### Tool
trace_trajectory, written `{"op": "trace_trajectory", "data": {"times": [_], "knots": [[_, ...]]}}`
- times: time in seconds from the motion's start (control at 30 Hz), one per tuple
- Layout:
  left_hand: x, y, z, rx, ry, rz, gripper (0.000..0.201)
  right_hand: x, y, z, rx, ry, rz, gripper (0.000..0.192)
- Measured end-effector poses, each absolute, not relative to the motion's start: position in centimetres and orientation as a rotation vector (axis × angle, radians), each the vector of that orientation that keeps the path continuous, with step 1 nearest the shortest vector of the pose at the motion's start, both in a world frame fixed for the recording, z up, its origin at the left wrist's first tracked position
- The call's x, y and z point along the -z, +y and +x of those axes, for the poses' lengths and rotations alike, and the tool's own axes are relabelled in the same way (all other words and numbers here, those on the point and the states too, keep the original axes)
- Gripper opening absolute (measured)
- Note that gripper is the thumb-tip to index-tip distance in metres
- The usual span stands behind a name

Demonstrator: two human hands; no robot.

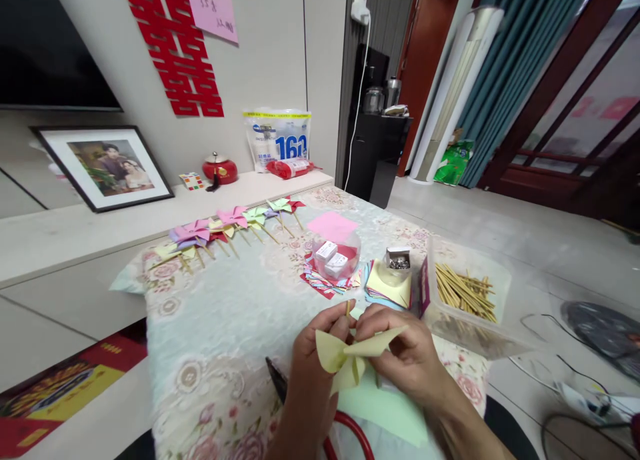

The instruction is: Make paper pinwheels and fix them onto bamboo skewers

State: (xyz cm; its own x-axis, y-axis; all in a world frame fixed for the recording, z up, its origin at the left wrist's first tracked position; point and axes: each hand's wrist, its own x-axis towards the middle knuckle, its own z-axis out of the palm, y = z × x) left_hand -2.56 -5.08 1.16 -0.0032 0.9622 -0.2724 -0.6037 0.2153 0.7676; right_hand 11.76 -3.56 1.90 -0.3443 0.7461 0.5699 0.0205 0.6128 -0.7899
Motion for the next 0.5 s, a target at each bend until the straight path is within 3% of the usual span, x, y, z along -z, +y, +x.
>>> {"op": "trace_trajectory", "data": {"times": [0.27, 0.5], "knots": [[-1.0, -5.2, -2.8, -1.283, 0.806, 0.565, 0.030, -3.2, -4.2, 11.8, -0.357, -1.922, -0.597, 0.021], [-1.3, -5.4, -2.6, -1.301, 0.814, 0.614, 0.025, -3.1, -4.5, 12.0, -0.262, -1.898, -0.580, 0.029]]}}
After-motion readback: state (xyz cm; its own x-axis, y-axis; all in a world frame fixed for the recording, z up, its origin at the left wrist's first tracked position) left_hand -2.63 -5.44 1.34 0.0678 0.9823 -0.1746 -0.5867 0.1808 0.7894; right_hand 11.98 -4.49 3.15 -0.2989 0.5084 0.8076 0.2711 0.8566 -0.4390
